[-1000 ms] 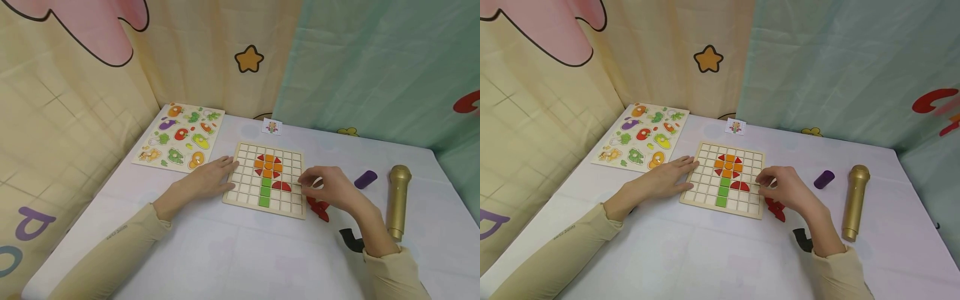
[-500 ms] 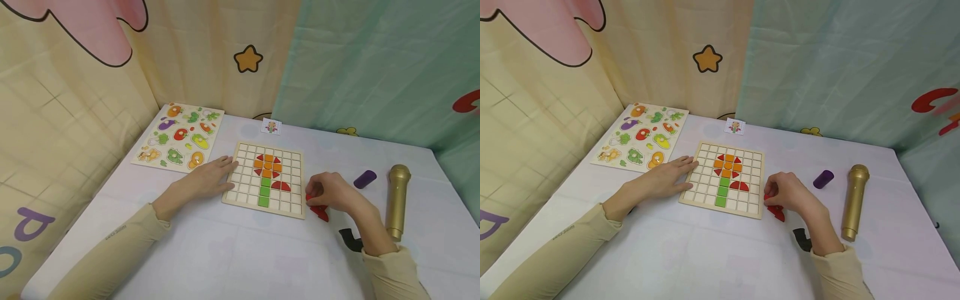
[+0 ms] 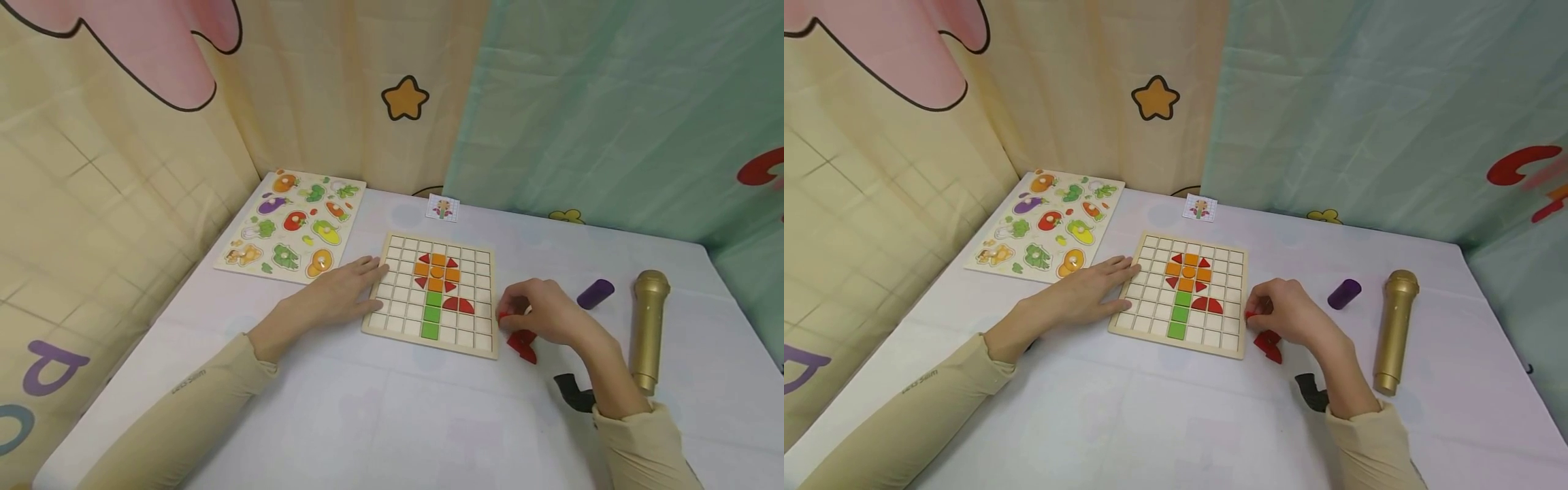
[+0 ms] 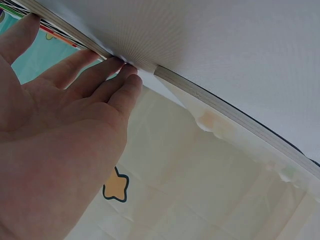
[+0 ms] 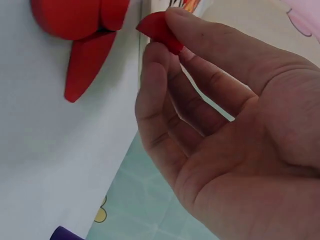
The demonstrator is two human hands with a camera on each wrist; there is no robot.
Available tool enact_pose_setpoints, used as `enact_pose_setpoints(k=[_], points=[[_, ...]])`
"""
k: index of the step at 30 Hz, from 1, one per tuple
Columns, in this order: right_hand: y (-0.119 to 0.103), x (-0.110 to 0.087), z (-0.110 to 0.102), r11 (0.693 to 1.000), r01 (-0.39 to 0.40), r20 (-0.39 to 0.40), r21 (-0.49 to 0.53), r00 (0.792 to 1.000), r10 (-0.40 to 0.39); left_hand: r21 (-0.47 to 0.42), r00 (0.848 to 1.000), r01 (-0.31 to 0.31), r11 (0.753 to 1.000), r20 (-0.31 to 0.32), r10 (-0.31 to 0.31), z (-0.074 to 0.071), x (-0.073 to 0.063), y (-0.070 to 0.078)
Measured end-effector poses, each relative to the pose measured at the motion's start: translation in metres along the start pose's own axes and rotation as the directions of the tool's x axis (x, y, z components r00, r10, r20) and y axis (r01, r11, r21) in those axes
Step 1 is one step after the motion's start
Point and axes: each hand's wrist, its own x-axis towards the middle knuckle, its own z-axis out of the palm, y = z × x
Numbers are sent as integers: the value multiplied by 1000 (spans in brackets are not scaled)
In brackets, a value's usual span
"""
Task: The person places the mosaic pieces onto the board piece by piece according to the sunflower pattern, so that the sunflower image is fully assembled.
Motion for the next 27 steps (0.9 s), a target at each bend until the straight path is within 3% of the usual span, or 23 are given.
enact_pose_setpoints(k=[5,12,27], points=[[-10,2,2,997,72,-84,21,994,-70,1,1000,3,1000,5,-3,-1,-1,0],[-31,14,15,991,128,-145,40,982,-121,8,1000,1,1000,8,-1,-1,1,1],[-81,54,38,947,302,-105,111,951,-291,2,1000,-6,1000,3,6,-1,0,-2]])
